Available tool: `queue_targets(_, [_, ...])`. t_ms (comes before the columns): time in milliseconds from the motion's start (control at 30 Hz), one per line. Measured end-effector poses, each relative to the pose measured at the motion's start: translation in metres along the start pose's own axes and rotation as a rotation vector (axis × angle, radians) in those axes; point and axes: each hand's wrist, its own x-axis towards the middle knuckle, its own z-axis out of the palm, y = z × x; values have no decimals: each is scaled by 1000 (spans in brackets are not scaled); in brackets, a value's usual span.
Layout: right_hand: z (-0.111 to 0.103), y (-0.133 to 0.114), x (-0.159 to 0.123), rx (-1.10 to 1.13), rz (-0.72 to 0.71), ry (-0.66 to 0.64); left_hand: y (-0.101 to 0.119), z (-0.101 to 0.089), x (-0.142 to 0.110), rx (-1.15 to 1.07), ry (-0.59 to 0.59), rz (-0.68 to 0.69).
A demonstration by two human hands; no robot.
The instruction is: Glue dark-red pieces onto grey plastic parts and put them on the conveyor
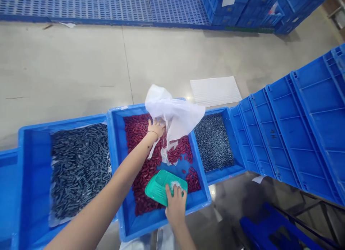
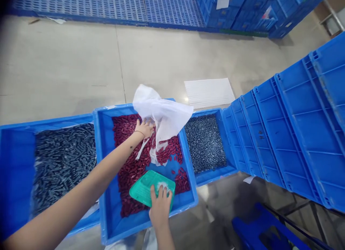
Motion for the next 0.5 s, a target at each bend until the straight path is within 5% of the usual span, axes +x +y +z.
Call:
queue_targets(133, [-9,-3,10,53,60,49,18,-4,-23,-28,3,111])
queue_targets(267, [-3,-10,8,75,68,53,37,17,-64,-91,-90,216])
queue_targets(400, [1,-11,3,88,89,80,39,38,-76,-154,-130,87])
queue_targets(500, [-2,-11,11,98,127,127,25,32,-58,-219,-96,-56])
